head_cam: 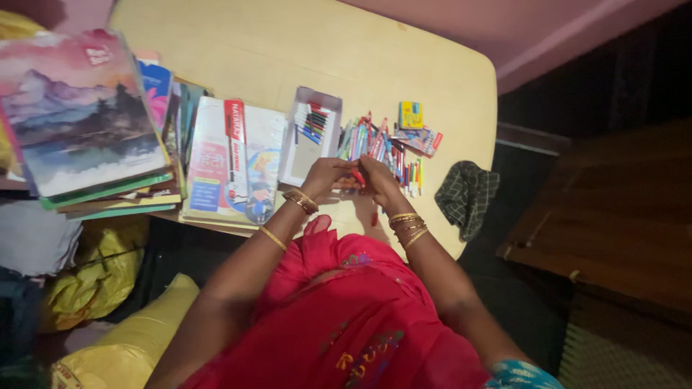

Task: The person stacks books and notebooks on a table, unpacks stationery boxes, and sorts pens, pencils, and crayons by hand.

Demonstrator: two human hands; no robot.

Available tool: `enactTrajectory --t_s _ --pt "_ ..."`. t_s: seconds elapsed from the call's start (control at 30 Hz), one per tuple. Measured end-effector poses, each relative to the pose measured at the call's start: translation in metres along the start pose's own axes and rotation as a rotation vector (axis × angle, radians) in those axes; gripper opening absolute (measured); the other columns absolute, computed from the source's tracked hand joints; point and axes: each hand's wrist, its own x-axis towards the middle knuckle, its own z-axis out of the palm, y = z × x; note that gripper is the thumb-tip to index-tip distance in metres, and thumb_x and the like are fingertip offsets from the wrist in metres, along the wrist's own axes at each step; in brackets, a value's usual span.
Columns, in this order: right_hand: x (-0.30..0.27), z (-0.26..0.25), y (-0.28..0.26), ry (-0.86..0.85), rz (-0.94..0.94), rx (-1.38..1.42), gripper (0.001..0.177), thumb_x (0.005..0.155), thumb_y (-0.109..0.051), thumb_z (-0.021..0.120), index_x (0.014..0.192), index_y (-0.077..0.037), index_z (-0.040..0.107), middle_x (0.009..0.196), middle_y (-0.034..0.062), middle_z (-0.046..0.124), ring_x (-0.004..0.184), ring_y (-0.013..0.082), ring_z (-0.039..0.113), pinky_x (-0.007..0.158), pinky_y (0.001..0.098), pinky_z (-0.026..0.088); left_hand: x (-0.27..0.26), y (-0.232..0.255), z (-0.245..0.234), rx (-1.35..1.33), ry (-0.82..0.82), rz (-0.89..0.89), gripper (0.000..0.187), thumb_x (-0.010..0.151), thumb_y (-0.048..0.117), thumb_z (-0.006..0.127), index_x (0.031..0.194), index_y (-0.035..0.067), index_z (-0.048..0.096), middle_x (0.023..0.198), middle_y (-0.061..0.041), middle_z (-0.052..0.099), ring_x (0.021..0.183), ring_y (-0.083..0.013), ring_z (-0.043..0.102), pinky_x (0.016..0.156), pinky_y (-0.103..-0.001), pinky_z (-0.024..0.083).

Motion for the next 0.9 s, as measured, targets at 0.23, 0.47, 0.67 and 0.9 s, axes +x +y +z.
enactTrajectory --t_s 0.23,0.47,0.67,0.9 --pt "-0.013 -0.079 0.026 -0.108 0.006 0.079 0.017 0.104 -0.011 0.060 0.115 0.001 0.060 0.097 0.0103 0.068 0.081 0.0171 0.067 0.068 0.0303 0.059 0.003 -0.013 0.035 0.060 -0.047 -0.073 0.028 0.100 0.003 0.054 0.124 -0.009 0.061 0.106 -0.019 0.073 0.083 -0.0249 0.076 0.071 -0.032 0.065" --pt "-0.008 -0.145 0.079 0.169 0.047 -0.143 0.016 0.100 -0.004 0.063 0.110 0.007 0.059 0.084 0.0145 0.062 0.062 0.0190 0.063 0.052 0.0318 0.049 -0.005 -0.033 0.043 0.168 0.090 -0.232 0.023 0.099 0.012 0.052 0.118 0.005 0.061 0.106 -0.009 0.072 0.075 -0.0176 0.072 0.059 -0.032 0.060" --pt "-0.007 -0.153 0.077 0.407 -0.245 -0.100 0.028 0.095 0.005 0.055 0.121 -0.004 0.053 0.091 0.0055 0.057 0.069 0.0110 0.055 0.067 0.0290 0.058 -0.011 -0.053 0.048 0.101 0.073 -0.119 0.021 0.100 0.014 0.060 0.115 0.001 0.068 0.094 -0.008 0.072 0.073 -0.0149 0.071 0.062 -0.029 0.060" --pt "0.018 -0.191 0.089 0.401 -0.319 -0.144 0.020 0.098 0.003 0.057 0.118 -0.001 0.057 0.097 0.0060 0.059 0.072 0.0123 0.057 0.064 0.0290 0.054 -0.040 -0.041 0.065 0.126 0.205 -0.189 0.019 0.097 0.022 0.063 0.110 0.008 0.066 0.093 -0.002 0.073 0.066 -0.0096 0.062 0.058 -0.028 0.055"
